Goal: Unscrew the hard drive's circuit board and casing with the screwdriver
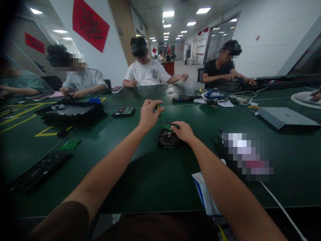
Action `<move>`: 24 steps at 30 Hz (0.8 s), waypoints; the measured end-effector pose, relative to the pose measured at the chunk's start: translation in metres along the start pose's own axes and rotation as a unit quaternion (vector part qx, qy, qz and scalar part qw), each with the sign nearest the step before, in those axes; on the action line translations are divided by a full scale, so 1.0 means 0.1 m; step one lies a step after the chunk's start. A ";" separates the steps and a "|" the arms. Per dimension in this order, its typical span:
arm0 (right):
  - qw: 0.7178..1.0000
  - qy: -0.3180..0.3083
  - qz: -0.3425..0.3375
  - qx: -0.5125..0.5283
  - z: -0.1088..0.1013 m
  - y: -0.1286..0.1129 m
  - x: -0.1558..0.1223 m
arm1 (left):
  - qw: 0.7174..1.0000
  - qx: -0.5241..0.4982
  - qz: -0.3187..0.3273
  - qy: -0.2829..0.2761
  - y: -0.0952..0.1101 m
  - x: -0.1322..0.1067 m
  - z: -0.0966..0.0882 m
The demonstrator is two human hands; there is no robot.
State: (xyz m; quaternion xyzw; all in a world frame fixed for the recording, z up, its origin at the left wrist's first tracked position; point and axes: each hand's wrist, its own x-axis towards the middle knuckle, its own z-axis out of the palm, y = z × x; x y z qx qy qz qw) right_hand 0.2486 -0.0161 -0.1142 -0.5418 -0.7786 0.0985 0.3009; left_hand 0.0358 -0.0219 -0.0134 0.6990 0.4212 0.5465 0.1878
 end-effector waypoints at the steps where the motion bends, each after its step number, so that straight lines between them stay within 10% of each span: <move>1: 1.000 0.000 0.001 0.000 0.00 0.00 0.00 | 1.000 -0.001 0.000 -0.005 0.00 0.01 -0.01; 18: 1.000 0.011 0.005 0.006 0.01 -0.02 -0.01 | 0.981 0.106 0.164 0.010 -0.37 0.05 0.06; 24: 1.000 0.010 0.010 0.007 -0.01 -0.04 -0.02 | 0.988 0.093 0.120 0.039 -0.39 0.00 0.11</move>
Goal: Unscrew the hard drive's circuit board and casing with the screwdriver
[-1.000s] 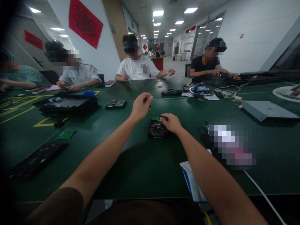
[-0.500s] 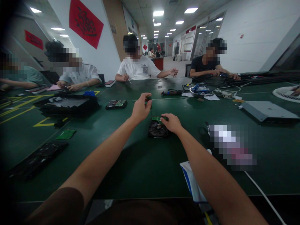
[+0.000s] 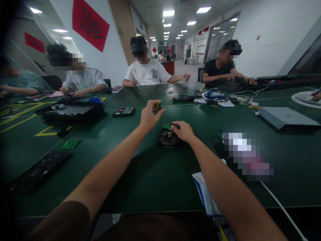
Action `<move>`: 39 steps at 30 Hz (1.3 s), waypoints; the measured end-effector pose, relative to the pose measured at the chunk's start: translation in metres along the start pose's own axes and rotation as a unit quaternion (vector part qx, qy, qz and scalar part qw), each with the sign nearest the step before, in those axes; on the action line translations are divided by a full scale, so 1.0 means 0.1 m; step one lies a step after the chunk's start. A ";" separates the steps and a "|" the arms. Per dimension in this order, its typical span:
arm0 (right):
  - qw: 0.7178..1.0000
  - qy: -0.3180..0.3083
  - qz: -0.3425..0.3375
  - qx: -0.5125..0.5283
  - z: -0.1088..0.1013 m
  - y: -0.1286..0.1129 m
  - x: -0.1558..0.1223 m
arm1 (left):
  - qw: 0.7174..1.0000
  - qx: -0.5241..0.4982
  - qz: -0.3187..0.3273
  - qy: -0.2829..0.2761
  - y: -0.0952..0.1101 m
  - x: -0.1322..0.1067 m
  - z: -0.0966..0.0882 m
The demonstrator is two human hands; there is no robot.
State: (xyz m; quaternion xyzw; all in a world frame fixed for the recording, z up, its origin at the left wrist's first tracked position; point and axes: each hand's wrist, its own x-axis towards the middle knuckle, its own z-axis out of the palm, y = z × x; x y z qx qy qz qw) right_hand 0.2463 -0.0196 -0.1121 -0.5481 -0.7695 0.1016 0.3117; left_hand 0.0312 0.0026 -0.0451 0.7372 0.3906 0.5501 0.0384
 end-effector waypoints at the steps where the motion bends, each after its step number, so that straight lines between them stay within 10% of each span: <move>1: 1.000 -0.003 -0.003 -0.002 0.00 0.00 0.00 | 1.000 -0.004 -0.014 0.010 0.01 -0.01 0.00; 11: 1.000 0.000 -0.004 -0.003 0.00 0.00 0.01 | 0.998 0.019 0.056 0.014 0.03 0.07 -0.07; 39: 1.000 -0.001 -0.003 -0.001 0.01 0.03 0.01 | 0.999 0.033 0.001 -0.005 -0.01 0.08 -0.06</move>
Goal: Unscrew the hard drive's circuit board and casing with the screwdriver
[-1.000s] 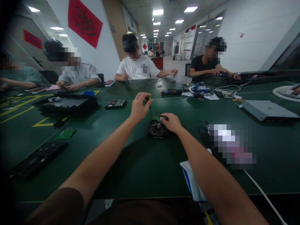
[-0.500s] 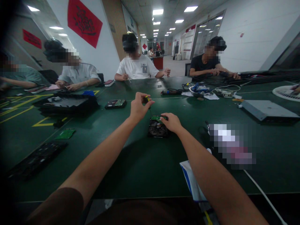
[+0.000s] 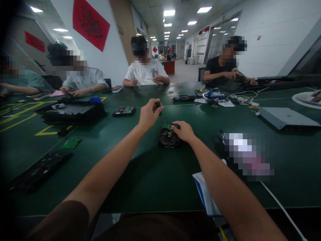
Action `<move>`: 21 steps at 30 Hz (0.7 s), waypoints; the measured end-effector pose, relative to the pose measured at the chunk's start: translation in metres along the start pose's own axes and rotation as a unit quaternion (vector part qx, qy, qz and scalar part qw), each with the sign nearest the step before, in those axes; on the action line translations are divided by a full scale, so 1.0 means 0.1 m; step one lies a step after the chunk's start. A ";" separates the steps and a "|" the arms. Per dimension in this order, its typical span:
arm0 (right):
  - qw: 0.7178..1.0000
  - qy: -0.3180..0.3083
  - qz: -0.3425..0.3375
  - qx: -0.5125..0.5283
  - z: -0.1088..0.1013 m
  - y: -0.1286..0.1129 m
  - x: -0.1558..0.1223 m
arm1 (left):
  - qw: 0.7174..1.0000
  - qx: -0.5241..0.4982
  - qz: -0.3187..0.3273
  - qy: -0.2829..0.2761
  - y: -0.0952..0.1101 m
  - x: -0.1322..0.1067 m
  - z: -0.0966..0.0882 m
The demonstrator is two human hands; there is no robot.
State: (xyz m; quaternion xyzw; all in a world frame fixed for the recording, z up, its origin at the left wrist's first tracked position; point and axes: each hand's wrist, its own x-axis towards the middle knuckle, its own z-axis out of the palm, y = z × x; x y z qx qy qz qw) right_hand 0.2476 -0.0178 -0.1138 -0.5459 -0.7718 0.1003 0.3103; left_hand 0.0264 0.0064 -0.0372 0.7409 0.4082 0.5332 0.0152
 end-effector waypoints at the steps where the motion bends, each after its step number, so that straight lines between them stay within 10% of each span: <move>1: 1.000 -0.001 0.001 0.000 0.00 0.00 0.00 | 1.000 -0.005 -0.011 0.006 -0.01 0.00 0.01; 21: 1.000 -0.002 0.000 0.005 0.03 0.03 0.01 | 1.000 -0.007 0.003 0.018 0.06 0.03 -0.05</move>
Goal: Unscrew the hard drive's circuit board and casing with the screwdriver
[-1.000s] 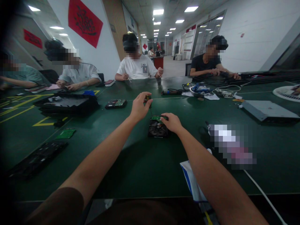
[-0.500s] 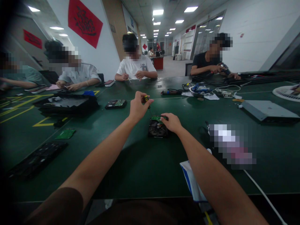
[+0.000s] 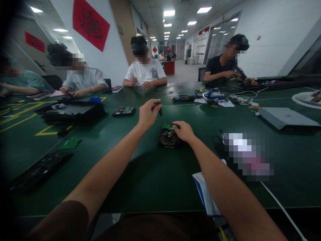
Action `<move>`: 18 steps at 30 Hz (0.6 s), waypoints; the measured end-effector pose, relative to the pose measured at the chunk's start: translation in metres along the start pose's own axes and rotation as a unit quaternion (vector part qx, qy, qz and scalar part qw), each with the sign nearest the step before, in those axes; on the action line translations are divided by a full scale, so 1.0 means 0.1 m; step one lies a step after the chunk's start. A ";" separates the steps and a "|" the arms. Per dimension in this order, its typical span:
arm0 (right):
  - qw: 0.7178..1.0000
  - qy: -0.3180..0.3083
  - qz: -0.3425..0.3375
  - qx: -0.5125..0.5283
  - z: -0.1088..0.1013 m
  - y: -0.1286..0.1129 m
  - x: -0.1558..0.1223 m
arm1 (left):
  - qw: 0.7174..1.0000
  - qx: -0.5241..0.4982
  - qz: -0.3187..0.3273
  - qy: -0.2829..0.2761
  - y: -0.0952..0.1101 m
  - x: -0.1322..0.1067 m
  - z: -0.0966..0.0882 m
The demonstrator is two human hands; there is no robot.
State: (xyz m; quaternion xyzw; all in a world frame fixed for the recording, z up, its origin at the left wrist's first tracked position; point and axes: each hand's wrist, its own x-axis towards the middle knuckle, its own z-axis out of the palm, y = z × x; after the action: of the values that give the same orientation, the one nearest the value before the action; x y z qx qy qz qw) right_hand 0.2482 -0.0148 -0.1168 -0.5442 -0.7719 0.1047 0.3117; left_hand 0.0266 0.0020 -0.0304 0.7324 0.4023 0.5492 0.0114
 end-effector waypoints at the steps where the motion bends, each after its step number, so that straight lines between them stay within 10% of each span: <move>1: 1.000 0.001 -0.001 -0.002 0.00 0.00 0.00 | 1.000 -0.008 -0.011 0.000 0.00 0.00 0.01; 18: 1.000 0.006 -0.007 0.002 0.00 -0.01 0.00 | 1.000 -0.025 0.007 0.013 0.02 -0.03 0.01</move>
State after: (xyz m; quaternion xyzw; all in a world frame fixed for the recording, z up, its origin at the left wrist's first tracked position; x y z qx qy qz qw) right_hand 0.2472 -0.0156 -0.1161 -0.5386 -0.7737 0.1011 0.3179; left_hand 0.0287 -0.0011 -0.0324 0.7277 0.3832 0.5686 0.0206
